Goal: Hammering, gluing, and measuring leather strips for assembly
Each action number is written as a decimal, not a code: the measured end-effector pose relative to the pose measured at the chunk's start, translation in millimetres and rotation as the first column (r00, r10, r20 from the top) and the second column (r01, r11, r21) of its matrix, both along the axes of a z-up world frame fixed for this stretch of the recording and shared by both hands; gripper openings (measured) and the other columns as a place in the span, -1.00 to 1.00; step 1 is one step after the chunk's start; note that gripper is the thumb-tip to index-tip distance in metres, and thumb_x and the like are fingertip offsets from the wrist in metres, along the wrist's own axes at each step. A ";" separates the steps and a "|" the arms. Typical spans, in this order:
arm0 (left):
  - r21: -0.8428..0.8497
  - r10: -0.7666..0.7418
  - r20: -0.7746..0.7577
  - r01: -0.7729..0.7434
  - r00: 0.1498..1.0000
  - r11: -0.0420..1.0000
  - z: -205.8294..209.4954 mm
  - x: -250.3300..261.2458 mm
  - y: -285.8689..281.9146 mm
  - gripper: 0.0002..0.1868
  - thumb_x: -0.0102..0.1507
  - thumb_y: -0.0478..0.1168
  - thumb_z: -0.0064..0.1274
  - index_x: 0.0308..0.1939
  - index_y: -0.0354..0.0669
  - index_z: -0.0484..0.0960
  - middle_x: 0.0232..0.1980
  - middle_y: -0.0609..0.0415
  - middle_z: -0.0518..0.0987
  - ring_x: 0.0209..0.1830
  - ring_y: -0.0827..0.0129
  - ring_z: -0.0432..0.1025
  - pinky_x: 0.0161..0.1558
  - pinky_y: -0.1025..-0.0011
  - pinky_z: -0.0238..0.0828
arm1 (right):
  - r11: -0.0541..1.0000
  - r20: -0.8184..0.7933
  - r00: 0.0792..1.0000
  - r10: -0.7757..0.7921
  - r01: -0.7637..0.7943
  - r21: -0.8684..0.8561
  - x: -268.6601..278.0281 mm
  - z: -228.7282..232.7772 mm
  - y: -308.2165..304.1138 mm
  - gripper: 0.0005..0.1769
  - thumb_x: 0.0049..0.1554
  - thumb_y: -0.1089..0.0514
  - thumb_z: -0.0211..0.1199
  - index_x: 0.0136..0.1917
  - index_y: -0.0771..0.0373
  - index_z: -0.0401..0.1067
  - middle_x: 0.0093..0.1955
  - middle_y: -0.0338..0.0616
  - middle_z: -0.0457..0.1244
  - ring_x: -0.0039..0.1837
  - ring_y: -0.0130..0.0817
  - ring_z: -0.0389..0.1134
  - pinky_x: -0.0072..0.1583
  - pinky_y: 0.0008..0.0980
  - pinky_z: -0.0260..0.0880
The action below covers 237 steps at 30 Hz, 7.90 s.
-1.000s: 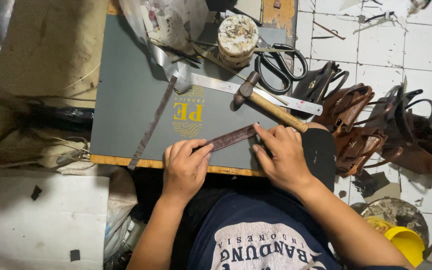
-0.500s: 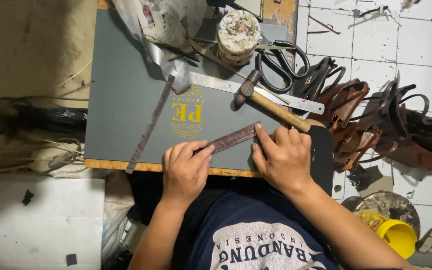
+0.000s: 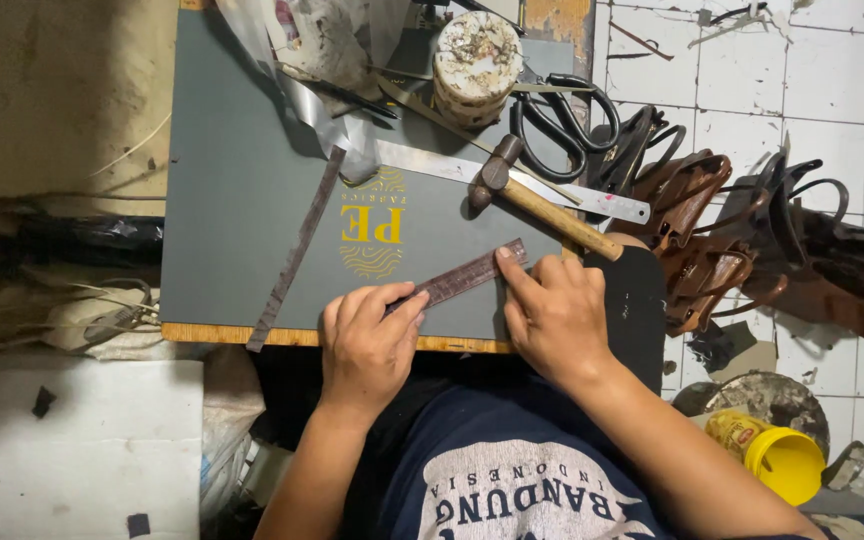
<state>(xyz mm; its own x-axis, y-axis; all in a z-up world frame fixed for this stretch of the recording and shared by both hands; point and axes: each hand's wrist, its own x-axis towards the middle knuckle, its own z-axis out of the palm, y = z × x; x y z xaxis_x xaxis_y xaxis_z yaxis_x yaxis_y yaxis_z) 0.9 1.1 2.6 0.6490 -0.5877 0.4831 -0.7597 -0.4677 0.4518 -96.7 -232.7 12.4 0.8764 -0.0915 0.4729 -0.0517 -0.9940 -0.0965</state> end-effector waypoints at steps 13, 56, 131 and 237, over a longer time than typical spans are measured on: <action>0.008 -0.001 -0.012 0.001 1.000 1.000 0.0 0.2 -0.2 -0.84 0.31 -0.12 0.12 -0.04 0.15 0.73 0.04 0.26 0.62 0.06 0.28 0.48 0.06 0.27 0.26 | 0.994 -0.086 0.993 0.084 -0.077 0.083 4.9 9.3 19.4 -0.56 0.03 0.02 0.23 0.20 -0.19 0.57 -0.29 -0.27 0.11 -0.20 -0.15 0.22 -0.07 -0.18 0.20; 0.023 0.031 -0.016 -0.031 0.999 0.999 -1.3 -2.3 3.7 -0.82 0.29 -0.12 0.14 -0.05 0.20 0.74 0.00 0.29 0.62 0.03 0.28 0.48 0.04 0.28 0.28 | 0.996 0.074 0.997 0.004 0.003 -0.089 -7.9 8.4 3.7 -0.70 0.17 -0.13 0.23 0.12 -0.05 0.56 -0.22 -0.25 0.14 -0.22 -0.22 0.19 -0.11 -0.21 0.14; -0.085 0.242 -0.762 -0.464 0.601 0.882 81.6 144.2 -150.4 -0.12 0.00 0.47 0.29 0.14 -0.08 0.67 0.01 -0.07 0.71 0.15 0.11 0.56 0.13 0.25 0.54 | 0.990 0.052 0.998 0.026 -0.033 0.138 159.7 36.1 -58.7 -0.21 -0.10 -0.32 0.51 0.36 -0.17 0.42 0.55 0.03 0.05 0.49 0.17 0.17 0.41 0.19 0.19; 0.054 0.002 0.023 -0.003 1.000 0.999 -54.8 23.8 40.8 -0.42 0.15 0.04 0.20 0.09 -0.35 0.70 -0.11 -0.05 0.63 -0.11 0.02 0.46 0.15 0.14 0.36 | 0.866 0.206 0.968 0.145 -0.225 0.447 -27.6 21.9 -4.3 -0.32 0.21 0.08 0.35 0.47 0.33 0.14 0.13 0.06 0.32 0.12 0.03 0.37 0.27 0.00 0.32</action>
